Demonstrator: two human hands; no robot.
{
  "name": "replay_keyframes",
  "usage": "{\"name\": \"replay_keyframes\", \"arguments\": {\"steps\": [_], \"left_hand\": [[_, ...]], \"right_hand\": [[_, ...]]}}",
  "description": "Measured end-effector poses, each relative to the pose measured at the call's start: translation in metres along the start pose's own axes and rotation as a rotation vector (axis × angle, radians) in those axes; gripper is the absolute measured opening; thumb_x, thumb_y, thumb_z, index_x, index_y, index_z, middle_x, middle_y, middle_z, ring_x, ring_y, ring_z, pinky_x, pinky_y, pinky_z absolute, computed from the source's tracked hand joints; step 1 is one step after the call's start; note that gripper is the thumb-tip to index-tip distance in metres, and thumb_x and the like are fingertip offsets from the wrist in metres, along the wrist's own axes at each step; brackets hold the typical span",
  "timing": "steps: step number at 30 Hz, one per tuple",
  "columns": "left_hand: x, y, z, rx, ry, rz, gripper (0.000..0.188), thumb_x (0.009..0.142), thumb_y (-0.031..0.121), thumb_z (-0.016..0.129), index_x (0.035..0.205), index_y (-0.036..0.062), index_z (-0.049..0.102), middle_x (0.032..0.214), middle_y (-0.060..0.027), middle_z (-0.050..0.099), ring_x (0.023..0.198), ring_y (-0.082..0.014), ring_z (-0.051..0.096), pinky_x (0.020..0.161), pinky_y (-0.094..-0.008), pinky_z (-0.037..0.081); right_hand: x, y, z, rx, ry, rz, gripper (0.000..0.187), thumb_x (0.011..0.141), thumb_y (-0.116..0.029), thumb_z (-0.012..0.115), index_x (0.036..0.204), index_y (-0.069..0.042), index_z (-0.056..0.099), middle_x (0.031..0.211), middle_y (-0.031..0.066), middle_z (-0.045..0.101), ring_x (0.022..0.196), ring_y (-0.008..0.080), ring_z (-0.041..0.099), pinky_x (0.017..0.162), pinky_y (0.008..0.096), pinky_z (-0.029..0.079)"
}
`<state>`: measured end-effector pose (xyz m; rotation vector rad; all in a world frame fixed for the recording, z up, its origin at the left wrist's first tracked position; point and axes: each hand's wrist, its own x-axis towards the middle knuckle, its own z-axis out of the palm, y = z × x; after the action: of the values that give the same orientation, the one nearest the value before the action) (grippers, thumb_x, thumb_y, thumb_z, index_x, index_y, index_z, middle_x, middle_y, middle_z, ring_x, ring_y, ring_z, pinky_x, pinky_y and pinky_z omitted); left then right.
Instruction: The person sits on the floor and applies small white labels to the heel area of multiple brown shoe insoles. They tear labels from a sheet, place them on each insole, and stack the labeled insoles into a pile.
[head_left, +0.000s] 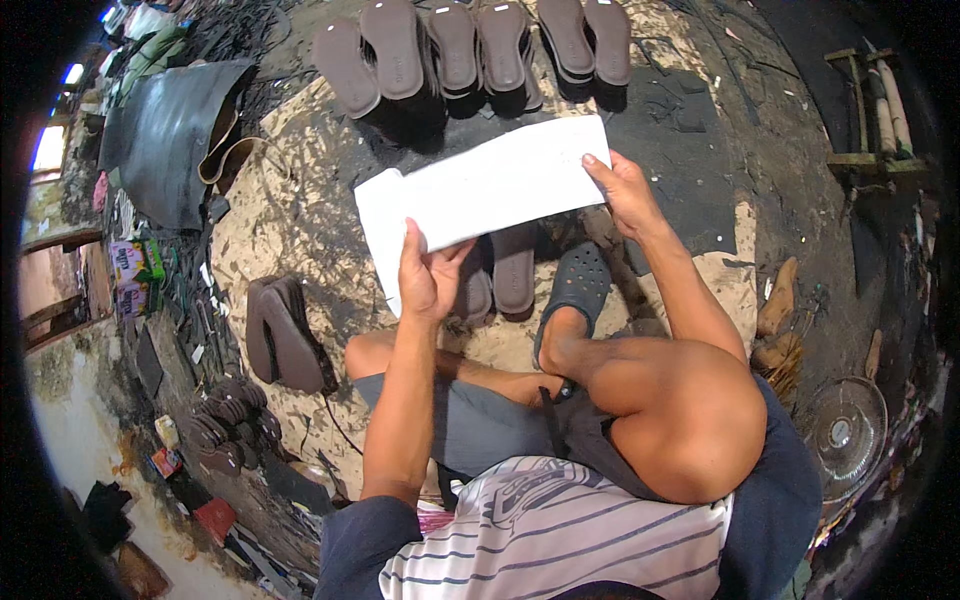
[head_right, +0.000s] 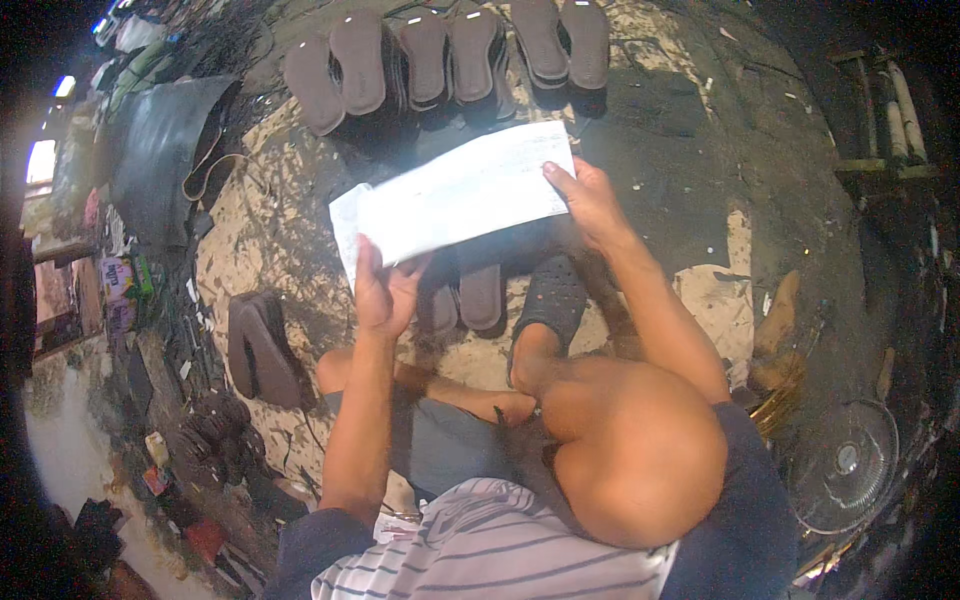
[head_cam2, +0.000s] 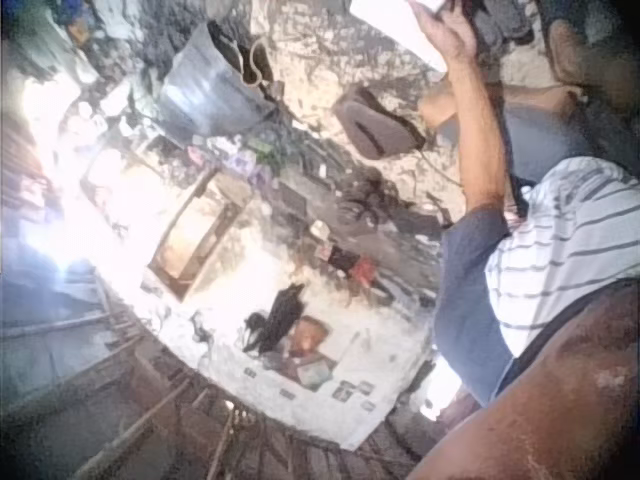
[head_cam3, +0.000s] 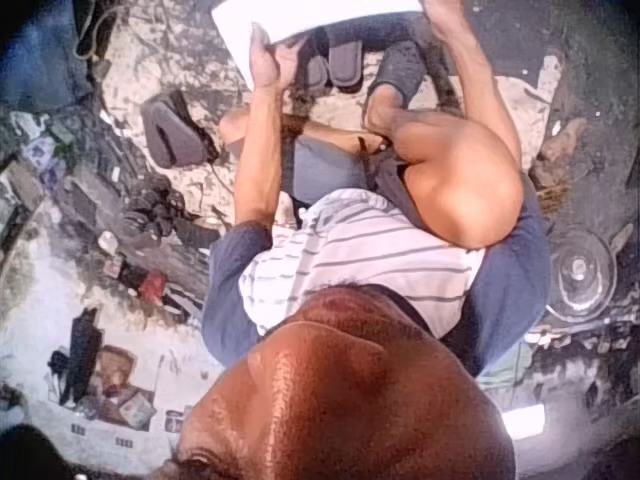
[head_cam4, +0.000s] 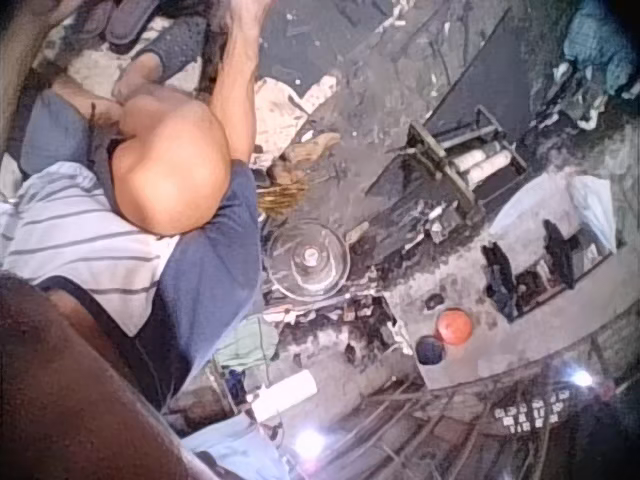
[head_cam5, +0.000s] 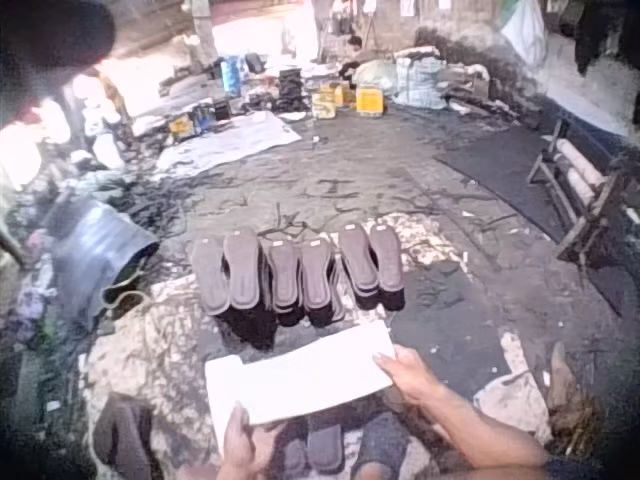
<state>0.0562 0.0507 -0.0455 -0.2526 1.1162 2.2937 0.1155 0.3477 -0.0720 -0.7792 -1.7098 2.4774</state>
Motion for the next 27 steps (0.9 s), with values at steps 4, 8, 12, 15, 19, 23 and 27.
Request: {"name": "replay_keyframes", "arguments": {"steps": [4, 8, 12, 15, 19, 23, 27], "left_hand": [[-0.003, -0.019, 0.033, -0.199, -0.095, 0.048, 0.056, 0.105, 0.036, 0.062, 0.148, 0.0042, 0.045, 0.146, -0.0122, 0.054, 0.134, -0.0261, 0.054, 0.112, -0.0501, 0.046], [0.005, -0.025, 0.063, -0.023, 0.176, 0.118, 0.047, 0.107, 0.032, 0.060, 0.144, 0.0046, 0.050, 0.138, -0.0085, 0.059, 0.128, -0.0223, 0.057, 0.110, -0.0428, 0.047], [0.008, -0.028, 0.073, -0.026, 0.223, 0.105, 0.047, 0.107, 0.033, 0.059, 0.144, 0.0050, 0.051, 0.136, -0.0067, 0.060, 0.124, -0.0188, 0.058, 0.107, -0.0380, 0.048], [0.014, -0.035, 0.080, 0.012, 0.253, 0.113, 0.049, 0.107, 0.032, 0.060, 0.144, 0.0017, 0.050, 0.137, -0.0076, 0.059, 0.123, -0.0186, 0.057, 0.106, -0.0351, 0.047], [0.015, -0.046, 0.087, 0.230, 0.334, 0.159, 0.056, 0.104, 0.037, 0.066, 0.139, -0.0051, 0.057, 0.137, -0.0106, 0.061, 0.122, -0.0181, 0.056, 0.106, -0.0313, 0.044], [0.008, -0.030, 0.099, 0.498, 0.309, 0.274, 0.057, 0.104, 0.040, 0.065, 0.137, -0.0060, 0.058, 0.137, -0.0137, 0.063, 0.125, -0.0238, 0.057, 0.110, -0.0375, 0.042], [0.010, -0.029, 0.096, 0.520, 0.254, 0.437, 0.057, 0.105, 0.040, 0.063, 0.140, -0.0048, 0.056, 0.138, -0.0142, 0.061, 0.128, -0.0248, 0.056, 0.111, -0.0381, 0.041]], "right_hand": [[0.000, 0.010, 0.009, 0.050, -0.031, 0.003, 0.040, 0.104, -0.023, 0.064, 0.133, 0.003, 0.060, 0.118, 0.0085, 0.071, 0.105, 0.0135, 0.066, 0.094, 0.0309, 0.052], [-0.003, -0.012, 0.029, -0.255, 0.103, -0.272, 0.043, 0.099, -0.020, 0.071, 0.134, 0.001, 0.059, 0.113, 0.0086, 0.070, 0.101, 0.0169, 0.066, 0.091, 0.0317, 0.053], [-0.014, -0.030, 0.048, -0.836, 0.260, -0.730, 0.035, 0.092, -0.015, 0.074, 0.125, -0.004, 0.067, 0.100, 0.0115, 0.069, 0.095, 0.0245, 0.067, 0.087, 0.0371, 0.054], [-0.022, -0.036, 0.074, -0.759, -0.011, -0.741, 0.025, 0.092, -0.016, 0.073, 0.114, -0.004, 0.072, 0.101, 0.0129, 0.070, 0.093, 0.0269, 0.067, 0.084, 0.0383, 0.054], [-0.018, -0.021, 0.077, -0.854, -0.017, -0.762, 0.023, 0.093, -0.021, 0.072, 0.108, -0.004, 0.072, 0.098, 0.0153, 0.070, 0.091, 0.0326, 0.068, 0.082, 0.0409, 0.054], [-0.022, -0.045, 0.083, -0.862, -0.020, -0.729, 0.021, 0.093, -0.022, 0.071, 0.106, -0.006, 0.073, 0.096, 0.0146, 0.071, 0.093, 0.0329, 0.068, 0.083, 0.0419, 0.054], [-0.032, -0.062, 0.092, -0.810, -0.061, -0.651, 0.022, 0.096, -0.022, 0.067, 0.106, -0.004, 0.071, 0.105, 0.0160, 0.072, 0.099, 0.0361, 0.068, 0.088, 0.0441, 0.055]]}}
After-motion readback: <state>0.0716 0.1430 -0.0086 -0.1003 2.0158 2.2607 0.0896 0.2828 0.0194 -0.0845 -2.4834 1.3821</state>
